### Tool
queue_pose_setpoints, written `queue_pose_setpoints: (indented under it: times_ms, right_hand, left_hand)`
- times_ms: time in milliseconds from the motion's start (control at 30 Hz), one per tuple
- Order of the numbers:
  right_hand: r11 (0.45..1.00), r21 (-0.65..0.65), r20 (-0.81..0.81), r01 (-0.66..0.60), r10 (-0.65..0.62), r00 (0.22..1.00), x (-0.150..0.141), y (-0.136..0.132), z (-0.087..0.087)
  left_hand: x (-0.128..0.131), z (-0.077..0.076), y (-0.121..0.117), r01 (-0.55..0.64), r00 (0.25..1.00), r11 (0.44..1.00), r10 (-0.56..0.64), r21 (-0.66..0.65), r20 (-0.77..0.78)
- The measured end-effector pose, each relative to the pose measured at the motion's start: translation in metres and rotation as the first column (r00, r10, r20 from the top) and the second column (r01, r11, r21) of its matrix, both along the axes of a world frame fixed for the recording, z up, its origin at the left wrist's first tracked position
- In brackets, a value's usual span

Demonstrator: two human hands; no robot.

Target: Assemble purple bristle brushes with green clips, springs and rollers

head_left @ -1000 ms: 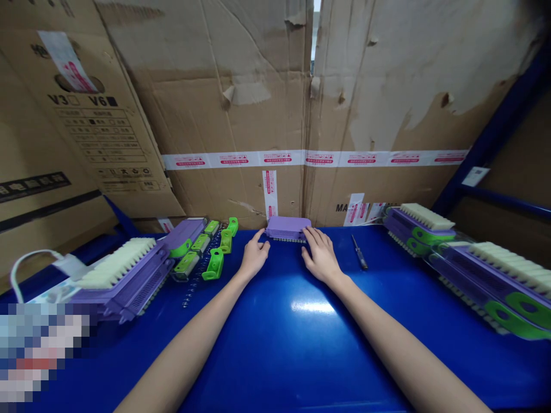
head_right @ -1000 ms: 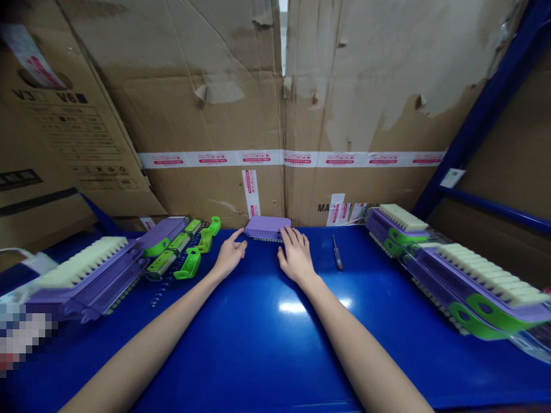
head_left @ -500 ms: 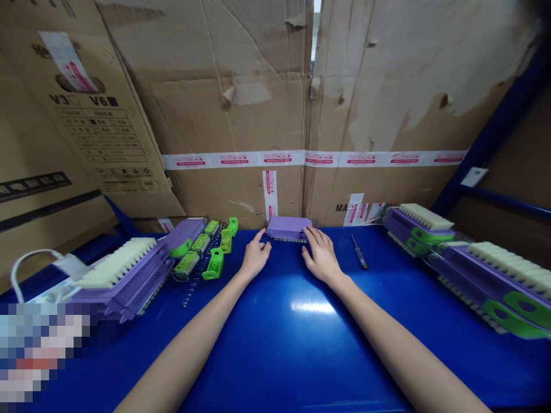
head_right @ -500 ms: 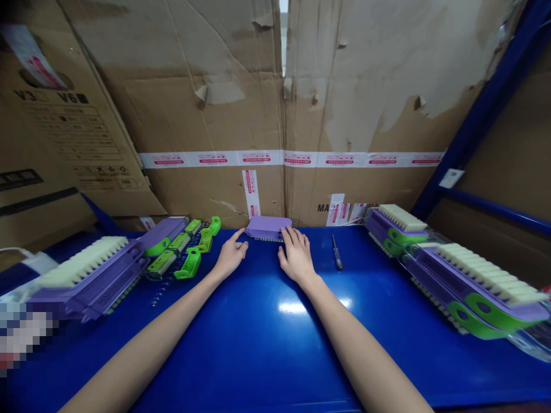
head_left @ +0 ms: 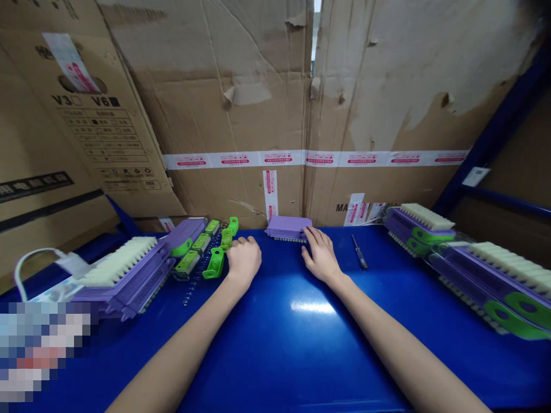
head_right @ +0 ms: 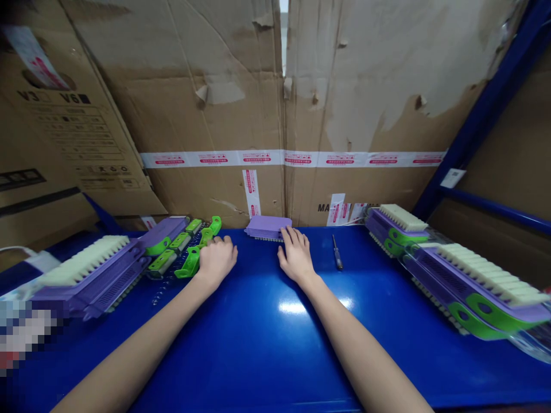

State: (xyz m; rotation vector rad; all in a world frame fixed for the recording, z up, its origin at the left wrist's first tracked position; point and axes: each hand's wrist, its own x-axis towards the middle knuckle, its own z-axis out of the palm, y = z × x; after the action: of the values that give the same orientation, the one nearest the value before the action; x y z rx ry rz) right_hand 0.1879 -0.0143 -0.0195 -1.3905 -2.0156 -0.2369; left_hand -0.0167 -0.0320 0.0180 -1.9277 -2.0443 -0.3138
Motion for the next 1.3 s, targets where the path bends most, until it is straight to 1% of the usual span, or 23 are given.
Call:
queue_pose_setpoints:
  times_ms: [100, 167, 267, 333, 500, 600, 667, 733, 800, 833, 867, 933, 967, 1033, 1100, 1133, 1200, 1233, 1267, 1300]
  right_hand:
    - [1.000, -0.005, 0.003, 0.004, -0.004, 1.000, 0.000, 0.000, 0.000]
    - [1.000, -0.007, 0.004, 0.008, -0.008, 1.000, 0.000, 0.000, 0.000]
    - [1.000, -0.003, 0.002, 0.009, -0.009, 1.000, -0.001, 0.000, 0.000]
    - [1.000, 0.003, -0.002, 0.005, -0.005, 1.000, -0.001, -0.001, 0.000]
    - [1.000, 0.000, 0.000, 0.002, -0.002, 1.000, -0.001, -0.001, 0.001]
    - [1.000, 0.005, 0.001, 0.005, -0.005, 1.000, 0.000, 0.000, 0.000]
    - [1.000, 0.011, 0.002, 0.004, -0.004, 1.000, 0.000, 0.000, 0.000]
    - [1.000, 0.013, 0.004, 0.005, -0.005, 1.000, 0.000, 0.001, 0.000]
    - [1.000, 0.012, 0.003, 0.008, -0.008, 1.000, 0.000, 0.001, -0.001]
    - [1.000, 0.010, 0.000, 0.009, -0.009, 1.000, 0.000, 0.001, -0.001]
    - [1.000, 0.009, -0.005, 0.010, -0.010, 1.000, 0.000, 0.001, -0.001]
    - [1.000, 0.009, -0.014, 0.009, -0.009, 1.000, 0.000, 0.001, -0.001]
    - [1.000, 0.011, -0.018, 0.008, -0.008, 1.000, 0.000, 0.001, -0.001]
    - [1.000, 0.028, -0.026, 0.002, -0.001, 1.000, 0.000, 0.001, -0.001]
    - [0.998, 0.068, -0.044, -0.011, 0.014, 0.999, 0.001, 0.001, 0.001]
    - [0.996, 0.092, -0.057, -0.021, 0.026, 0.998, 0.001, 0.000, 0.002]
    - [0.990, 0.133, -0.078, -0.044, 0.055, 0.995, 0.000, -0.003, 0.006]
    - [0.988, 0.140, -0.080, -0.061, 0.072, 0.994, -0.001, -0.005, 0.008]
    - [0.987, 0.140, -0.078, -0.078, 0.090, 0.993, -0.002, -0.007, 0.009]
    - [0.986, 0.132, -0.073, -0.102, 0.112, 0.991, -0.004, -0.009, 0.011]
  left_hand:
    - [-0.005, 0.007, -0.003, -0.107, 0.993, 0.994, 0.106, -0.034, -0.048]
    - [-0.006, 0.010, -0.006, -0.145, 0.988, 0.985, 0.140, -0.089, -0.060]
    - [-0.007, 0.013, -0.008, -0.142, 0.990, 0.977, 0.137, -0.160, -0.042]
    - [-0.005, 0.013, -0.009, -0.116, 0.993, 0.979, 0.114, -0.167, -0.024]
    - [0.000, 0.010, -0.012, -0.027, 1.000, 0.992, 0.026, -0.123, -0.012]
    - [0.008, 0.009, -0.016, 0.039, 0.999, 0.992, -0.042, -0.123, -0.022]
    - [0.014, 0.011, -0.020, 0.137, 0.989, 0.981, -0.143, -0.138, -0.030]
    - [0.021, 0.013, -0.023, 0.283, 0.956, 0.951, -0.290, -0.125, -0.037]
    - [0.027, 0.014, -0.026, 0.411, 0.908, 0.910, -0.414, -0.064, -0.058]
    - [0.028, 0.014, -0.026, 0.444, 0.893, 0.896, -0.444, -0.022, -0.071]
    - [0.028, 0.013, -0.025, 0.455, 0.888, 0.890, -0.453, 0.019, -0.081]
    - [0.026, 0.009, -0.022, 0.432, 0.901, 0.900, -0.428, 0.060, -0.067]
    - [0.023, 0.006, -0.020, 0.408, 0.913, 0.911, -0.407, 0.051, -0.039]
    - [0.016, 0.000, -0.014, 0.371, 0.928, 0.928, -0.370, -0.019, 0.052]
    - [0.010, -0.006, -0.008, 0.362, 0.922, 0.928, -0.343, -0.089, 0.177]
    - [0.008, -0.008, -0.005, 0.367, 0.909, 0.925, -0.335, -0.100, 0.247]
    - [0.007, -0.011, 0.000, 0.378, 0.857, 0.924, -0.327, -0.053, 0.398]
    - [0.008, -0.012, 0.002, 0.380, 0.812, 0.925, -0.330, -0.007, 0.482]
    - [0.011, -0.013, 0.003, 0.381, 0.748, 0.923, -0.338, 0.048, 0.570]
    - [0.014, -0.014, 0.003, 0.383, 0.666, 0.918, -0.353, 0.105, 0.658]
